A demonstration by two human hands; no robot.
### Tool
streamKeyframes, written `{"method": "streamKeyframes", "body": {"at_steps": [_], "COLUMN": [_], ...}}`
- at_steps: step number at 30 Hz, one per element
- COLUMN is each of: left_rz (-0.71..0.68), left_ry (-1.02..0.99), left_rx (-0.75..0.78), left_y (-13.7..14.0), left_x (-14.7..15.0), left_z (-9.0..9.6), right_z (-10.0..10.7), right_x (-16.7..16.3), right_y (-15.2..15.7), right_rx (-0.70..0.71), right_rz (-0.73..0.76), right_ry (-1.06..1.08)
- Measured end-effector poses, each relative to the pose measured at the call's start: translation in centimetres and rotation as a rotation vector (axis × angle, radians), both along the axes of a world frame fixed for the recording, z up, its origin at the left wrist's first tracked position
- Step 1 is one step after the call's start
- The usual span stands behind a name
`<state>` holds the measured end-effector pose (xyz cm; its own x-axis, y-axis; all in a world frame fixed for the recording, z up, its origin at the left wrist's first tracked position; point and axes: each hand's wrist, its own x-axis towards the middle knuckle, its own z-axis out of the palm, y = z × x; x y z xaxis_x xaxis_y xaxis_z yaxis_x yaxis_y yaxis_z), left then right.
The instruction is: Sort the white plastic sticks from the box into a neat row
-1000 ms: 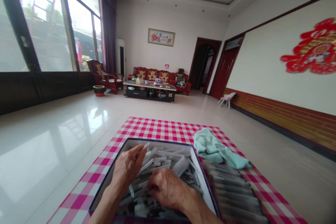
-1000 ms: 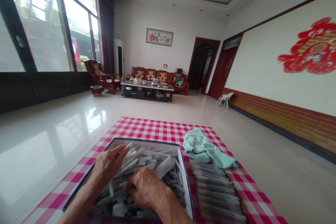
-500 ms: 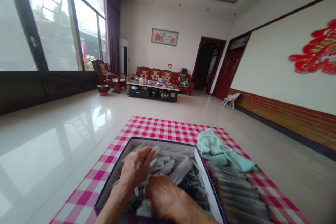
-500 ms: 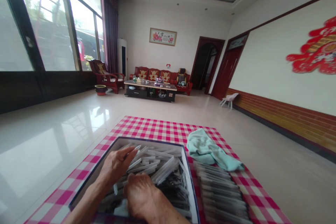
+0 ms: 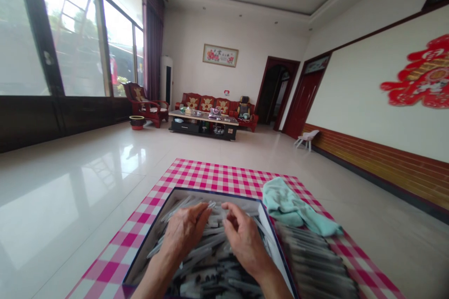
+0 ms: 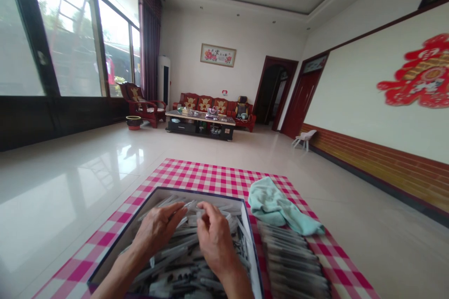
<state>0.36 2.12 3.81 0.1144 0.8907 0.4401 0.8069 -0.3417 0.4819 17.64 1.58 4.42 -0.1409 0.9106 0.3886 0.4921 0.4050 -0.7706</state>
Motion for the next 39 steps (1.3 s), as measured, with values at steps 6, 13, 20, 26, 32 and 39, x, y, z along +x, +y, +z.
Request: {"method": "streamKeyframes", "body": {"at_steps": [6, 13, 20, 26, 32, 39], "left_rz": [-0.141, -0.220, -0.217, -0.232, -0.225, -0.222], "left_ry": [0.005, 0.026, 0.053, 0.059, 0.109, 0.139], "left_rx": [0.015, 0.002, 0.030, 0.044, 0.052, 0.060], "left_y": [-0.3, -0.7, -0.7, -0.7, -0.6, -0.7], "left_x": [0.4, 0.8, 0.8, 0.8, 0.7, 0.8], "left_z": [0.1, 0.4, 0.4, 0.2, 0.0, 0.0], "right_z": [-1.6, -1.6, -1.0, -0.8, -0.7, -0.4], "right_x": [0.1, -0.1, -0.7, -0.7, -0.1, 0.6], "right_y": [1.1, 0.7, 0.1, -0.1, 0.0, 0.1], "right_rx": [-0.281, -0.364, -0.365, -0.402, -0.352, -0.334], "right_rz": [-0.124, -0.085, -0.045, 0.007, 0.045, 0.030], "right_ry": [0.793, 0.964, 0.855, 0.813, 0.687, 0.551]}}
